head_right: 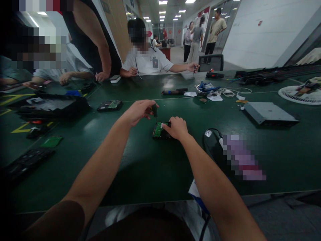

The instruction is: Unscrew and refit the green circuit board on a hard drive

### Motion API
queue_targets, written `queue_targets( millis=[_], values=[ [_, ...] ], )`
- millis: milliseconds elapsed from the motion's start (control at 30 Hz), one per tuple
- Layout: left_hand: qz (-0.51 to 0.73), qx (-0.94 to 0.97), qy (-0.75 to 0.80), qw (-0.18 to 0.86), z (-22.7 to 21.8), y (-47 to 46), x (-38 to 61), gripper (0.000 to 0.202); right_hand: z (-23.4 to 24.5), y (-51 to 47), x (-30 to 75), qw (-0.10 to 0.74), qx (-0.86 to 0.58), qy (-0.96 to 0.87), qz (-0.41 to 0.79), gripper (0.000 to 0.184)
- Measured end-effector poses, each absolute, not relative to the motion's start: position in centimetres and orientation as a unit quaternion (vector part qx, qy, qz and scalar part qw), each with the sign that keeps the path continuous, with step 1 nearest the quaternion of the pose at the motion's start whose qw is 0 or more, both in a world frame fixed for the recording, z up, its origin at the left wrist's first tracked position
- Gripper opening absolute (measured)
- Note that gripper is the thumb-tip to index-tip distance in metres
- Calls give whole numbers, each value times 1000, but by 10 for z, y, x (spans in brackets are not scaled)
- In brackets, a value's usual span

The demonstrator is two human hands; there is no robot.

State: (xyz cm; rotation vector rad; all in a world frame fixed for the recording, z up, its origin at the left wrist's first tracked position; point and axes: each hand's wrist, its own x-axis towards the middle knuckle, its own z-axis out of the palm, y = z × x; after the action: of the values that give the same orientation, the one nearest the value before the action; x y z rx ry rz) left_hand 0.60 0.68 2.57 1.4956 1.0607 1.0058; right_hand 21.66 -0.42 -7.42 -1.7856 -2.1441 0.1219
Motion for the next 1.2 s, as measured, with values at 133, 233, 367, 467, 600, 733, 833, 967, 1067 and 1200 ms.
queue_targets(
  millis=[133, 233, 367, 467, 600, 733, 833, 967, 1067, 1200],
  values=[
    [374, 581, 425, 585, 28, 3, 1, 34, -73, -5, 216, 168, -629, -758, 39, 54],
    [364, 550, 414, 627, 29, 1, 1, 32, -72, -5, 216, 161, -630, -759, 35, 54],
    [375, 506, 402, 665, 30, 1, 3, 27, -70, -6, 216, 158, -631, -759, 32, 55],
    [378, 511, 408, 656, 29, 3, 2, 27, -70, -6, 216, 158, -629, -760, 36, 56],
    [362, 540, 424, 631, 29, 5, -1, 34, -71, -5, 216, 162, -628, -760, 39, 55],
    [370, 533, 422, 634, 29, 3, 1, 32, -73, -5, 217, 165, -629, -759, 42, 55],
    [376, 520, 418, 643, 30, 1, 2, 29, -73, -5, 217, 166, -630, -758, 38, 56],
    [371, 541, 430, 620, 31, 4, 0, 30, -72, -5, 216, 161, -633, -756, 41, 55],
    [367, 559, 440, 600, 31, 5, -1, 32, -71, -5, 216, 157, -633, -757, 46, 54],
    [365, 546, 448, 606, 33, 3, 1, 30, -72, -5, 216, 159, -634, -756, 38, 55]
  ],
)
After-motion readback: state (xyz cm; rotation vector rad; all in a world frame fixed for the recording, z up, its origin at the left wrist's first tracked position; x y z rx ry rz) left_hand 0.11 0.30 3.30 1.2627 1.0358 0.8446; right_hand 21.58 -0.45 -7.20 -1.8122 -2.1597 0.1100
